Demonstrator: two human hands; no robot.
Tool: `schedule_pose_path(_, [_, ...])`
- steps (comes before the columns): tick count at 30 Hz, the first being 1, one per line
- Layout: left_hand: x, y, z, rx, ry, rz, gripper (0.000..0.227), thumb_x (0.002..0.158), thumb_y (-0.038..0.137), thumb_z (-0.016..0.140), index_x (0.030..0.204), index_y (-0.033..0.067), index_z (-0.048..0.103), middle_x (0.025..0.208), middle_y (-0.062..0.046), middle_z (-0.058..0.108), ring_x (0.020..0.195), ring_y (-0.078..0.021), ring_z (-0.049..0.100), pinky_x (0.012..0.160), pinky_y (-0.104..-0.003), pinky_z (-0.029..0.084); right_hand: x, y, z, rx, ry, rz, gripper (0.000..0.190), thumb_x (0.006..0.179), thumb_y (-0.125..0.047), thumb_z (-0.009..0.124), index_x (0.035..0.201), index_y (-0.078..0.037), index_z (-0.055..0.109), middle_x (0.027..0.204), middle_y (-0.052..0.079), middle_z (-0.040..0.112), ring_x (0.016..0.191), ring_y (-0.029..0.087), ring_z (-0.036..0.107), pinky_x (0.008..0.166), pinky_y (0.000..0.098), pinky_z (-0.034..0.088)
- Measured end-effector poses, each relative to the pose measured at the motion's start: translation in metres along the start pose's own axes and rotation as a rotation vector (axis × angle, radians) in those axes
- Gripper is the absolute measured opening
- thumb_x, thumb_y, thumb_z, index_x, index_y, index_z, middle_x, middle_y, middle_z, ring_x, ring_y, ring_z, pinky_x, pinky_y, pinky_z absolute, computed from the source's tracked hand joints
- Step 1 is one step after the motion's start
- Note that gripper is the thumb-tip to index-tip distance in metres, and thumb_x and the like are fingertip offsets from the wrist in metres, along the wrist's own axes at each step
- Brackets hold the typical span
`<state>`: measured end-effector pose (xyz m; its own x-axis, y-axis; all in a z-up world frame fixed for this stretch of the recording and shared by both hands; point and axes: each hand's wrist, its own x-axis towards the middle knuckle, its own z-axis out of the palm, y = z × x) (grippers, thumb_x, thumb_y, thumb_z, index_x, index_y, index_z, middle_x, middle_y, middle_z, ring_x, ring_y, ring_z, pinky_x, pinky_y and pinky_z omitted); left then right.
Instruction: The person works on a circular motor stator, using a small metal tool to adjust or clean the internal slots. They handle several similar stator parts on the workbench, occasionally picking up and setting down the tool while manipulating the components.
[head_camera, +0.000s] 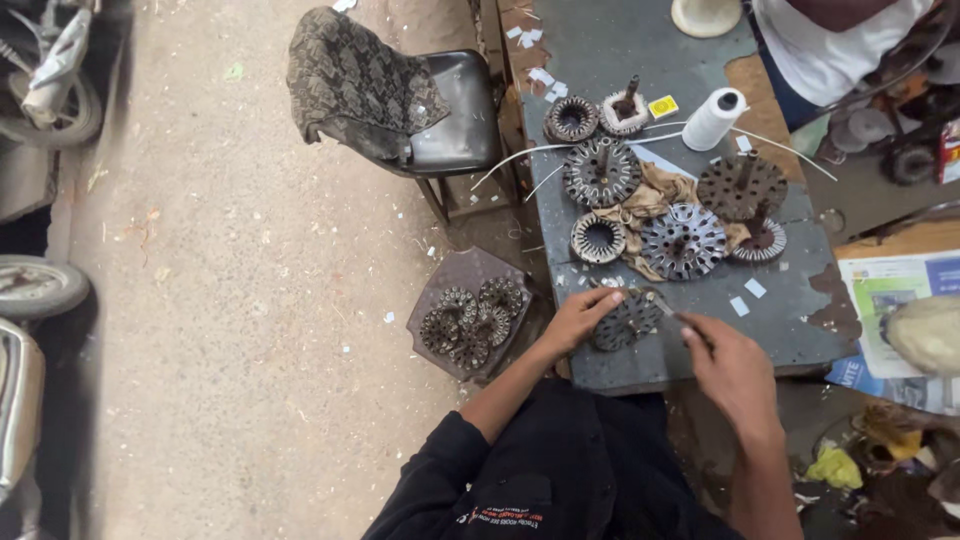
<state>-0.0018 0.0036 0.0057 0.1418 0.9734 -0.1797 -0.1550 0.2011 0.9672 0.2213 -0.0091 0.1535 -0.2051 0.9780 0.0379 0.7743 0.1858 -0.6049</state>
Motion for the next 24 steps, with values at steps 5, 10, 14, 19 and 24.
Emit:
schedule_pose_path(5, [-0.002, 0.036, 0.008, 0.152, -0.042, 0.093, 0.046, 0.105, 0.038, 0.059, 0.139, 0.0073, 0.064, 0.128, -0.009, 0.070, 0.116, -0.0184, 0.064, 0.101, -0.031, 0.049, -0.011, 0.005, 0.037, -0.014, 0.109, -0.021, 0.038, 0.100, -0.017, 0.059, 0.138, -0.017, 0.064, 0.102, 0.018, 0.068, 0.091, 0.039, 0.067, 0.079, 0.0472, 0.052])
schedule_pose_path(10, [-0.001, 0.063, 0.024, 0.532, -0.045, 0.228, 0.049, 0.099, 0.041, 0.066, 0.139, 0.0111, 0.062, 0.131, -0.017, 0.068, 0.121, -0.0310, 0.066, 0.100, -0.039, 0.051, -0.023, 0.001, 0.070, 0.091, 0.140, 0.006, 0.042, 0.101, -0.014, 0.057, 0.144, -0.015, 0.059, 0.099, 0.020, 0.064, 0.089, 0.042, 0.065, 0.076, 0.0482, 0.051])
schedule_pose_path(14, [0.000, 0.069, 0.034, 0.611, 0.070, 0.279, 0.043, 0.100, 0.037, 0.064, 0.133, 0.0104, 0.067, 0.123, -0.016, 0.072, 0.113, -0.0330, 0.069, 0.096, -0.040, 0.053, -0.026, -0.003, 0.068, 0.127, 0.100, 0.026, 0.046, 0.100, -0.013, 0.057, 0.146, -0.016, 0.058, 0.098, 0.021, 0.065, 0.086, 0.042, 0.065, 0.076, 0.0485, 0.051])
schedule_pose_path(19, [-0.006, 0.067, 0.043, 0.509, 0.168, 0.241, 0.038, 0.100, 0.031, 0.065, 0.128, 0.0061, 0.069, 0.118, -0.016, 0.073, 0.107, -0.0323, 0.073, 0.091, -0.037, 0.056, -0.025, -0.005, 0.060, 0.185, 0.114, -0.003, 0.048, 0.098, -0.011, 0.059, 0.145, -0.018, 0.058, 0.101, 0.020, 0.067, 0.086, 0.039, 0.067, 0.076, 0.0462, 0.052])
schedule_pose_path(24, [-0.016, 0.062, 0.045, 0.367, 0.248, 0.295, 0.035, 0.100, 0.027, 0.066, 0.128, 0.0048, 0.068, 0.121, -0.017, 0.073, 0.111, -0.0305, 0.073, 0.094, -0.037, 0.055, -0.022, -0.002, 0.066, 0.202, 0.151, -0.033, 0.048, 0.100, -0.009, 0.058, 0.148, -0.016, 0.057, 0.096, 0.020, 0.065, 0.082, 0.038, 0.066, 0.075, 0.0444, 0.052])
